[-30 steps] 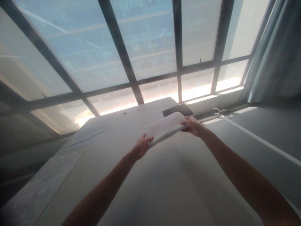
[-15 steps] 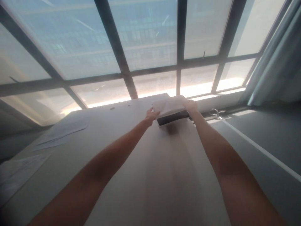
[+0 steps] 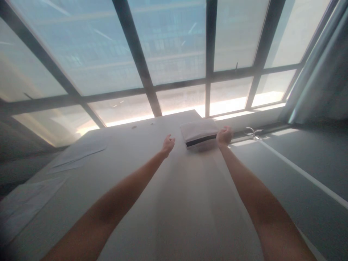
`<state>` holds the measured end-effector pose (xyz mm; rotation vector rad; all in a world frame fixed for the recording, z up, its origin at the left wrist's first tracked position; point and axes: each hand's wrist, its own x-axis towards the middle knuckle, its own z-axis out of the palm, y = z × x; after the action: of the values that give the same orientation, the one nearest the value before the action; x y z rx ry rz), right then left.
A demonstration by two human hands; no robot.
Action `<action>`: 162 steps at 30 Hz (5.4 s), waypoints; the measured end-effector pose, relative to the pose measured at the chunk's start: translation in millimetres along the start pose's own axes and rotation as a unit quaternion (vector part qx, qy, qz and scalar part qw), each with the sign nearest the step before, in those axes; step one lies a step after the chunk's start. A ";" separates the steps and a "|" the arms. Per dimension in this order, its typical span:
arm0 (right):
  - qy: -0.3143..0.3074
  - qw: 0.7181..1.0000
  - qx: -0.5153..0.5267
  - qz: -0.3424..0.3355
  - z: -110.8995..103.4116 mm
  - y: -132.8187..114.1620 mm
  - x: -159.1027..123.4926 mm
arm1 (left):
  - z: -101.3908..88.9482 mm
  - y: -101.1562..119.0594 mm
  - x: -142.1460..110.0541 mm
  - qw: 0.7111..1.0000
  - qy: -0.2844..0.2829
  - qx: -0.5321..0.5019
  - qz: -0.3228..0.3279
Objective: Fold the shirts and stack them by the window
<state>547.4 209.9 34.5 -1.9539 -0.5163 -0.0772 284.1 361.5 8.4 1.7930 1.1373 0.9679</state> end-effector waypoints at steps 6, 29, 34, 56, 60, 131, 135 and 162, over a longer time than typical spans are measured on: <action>-0.102 0.991 0.026 -0.077 16.4 -3.0 -129.3 | -73.6 -38.7 -81.5 0.994 0.021 0.110 0.019; -0.427 0.800 -0.133 -0.401 68.5 -96.1 -443.2 | -242.6 -104.6 -257.9 0.934 -0.066 0.337 0.102; -0.440 0.785 -0.157 -0.406 70.6 -92.3 -442.4 | -239.2 -102.4 -258.4 0.929 -0.067 0.349 0.107; -0.434 0.768 -0.126 -0.454 68.8 -73.6 -432.6 | -471.3 -133.7 -322.2 0.920 -0.092 0.371 0.083; -0.425 0.769 -0.121 -0.462 68.2 -73.2 -433.4 | -583.1 -167.5 -377.4 0.887 -0.017 0.460 -0.022; -0.408 0.826 -0.170 -0.349 68.1 -94.2 -406.6 | -229.5 -112.1 -188.7 0.945 0.006 0.322 0.059; -0.413 0.819 -0.169 -0.360 66.6 -94.9 -408.2 | -242.7 -115.9 -230.3 0.913 -0.044 0.399 0.077; -0.437 0.803 -0.148 -0.378 63.5 -95.4 -415.1 | -394.4 -77.3 -207.5 0.914 -0.096 0.394 -0.017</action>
<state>123.7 165.8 -28.8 -1.8701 -1.9868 0.2763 -156.9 274.5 58.1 2.4106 1.5513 0.2831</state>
